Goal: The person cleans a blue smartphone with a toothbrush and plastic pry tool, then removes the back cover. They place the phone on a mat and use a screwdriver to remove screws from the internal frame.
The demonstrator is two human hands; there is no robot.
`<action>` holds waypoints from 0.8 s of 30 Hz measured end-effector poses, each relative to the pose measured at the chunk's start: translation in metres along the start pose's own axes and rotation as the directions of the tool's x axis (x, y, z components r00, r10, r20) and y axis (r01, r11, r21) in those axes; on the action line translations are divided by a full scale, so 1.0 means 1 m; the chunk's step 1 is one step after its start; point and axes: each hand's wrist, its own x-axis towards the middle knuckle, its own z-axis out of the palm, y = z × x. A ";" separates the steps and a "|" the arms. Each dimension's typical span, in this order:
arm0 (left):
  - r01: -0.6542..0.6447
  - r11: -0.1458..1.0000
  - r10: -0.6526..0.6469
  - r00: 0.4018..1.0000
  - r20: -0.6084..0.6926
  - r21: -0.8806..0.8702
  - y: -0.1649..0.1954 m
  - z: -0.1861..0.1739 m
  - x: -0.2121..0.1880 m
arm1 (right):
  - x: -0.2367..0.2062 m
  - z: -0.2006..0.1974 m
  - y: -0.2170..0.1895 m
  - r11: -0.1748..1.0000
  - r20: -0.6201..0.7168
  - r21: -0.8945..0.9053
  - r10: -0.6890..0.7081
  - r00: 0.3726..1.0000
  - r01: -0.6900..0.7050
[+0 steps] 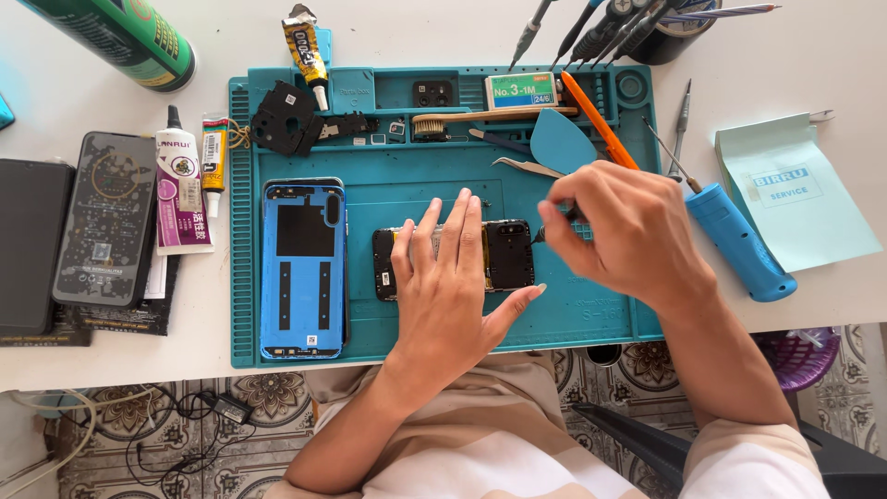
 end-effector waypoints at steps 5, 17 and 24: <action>-0.002 1.000 0.002 1.000 -0.010 -0.018 -0.001 0.001 0.000 | -0.013 0.009 0.015 0.970 -0.088 0.107 0.227 0.970 -0.217; -0.044 0.999 0.044 0.999 -0.002 -0.012 0.001 -0.002 0.000 | -0.016 0.014 0.010 0.939 -0.148 0.274 0.254 0.956 -0.207; -0.009 0.998 0.009 1.000 0.006 0.059 0.003 0.003 0.003 | -0.018 0.017 0.013 0.941 -0.216 0.247 0.284 0.934 -0.230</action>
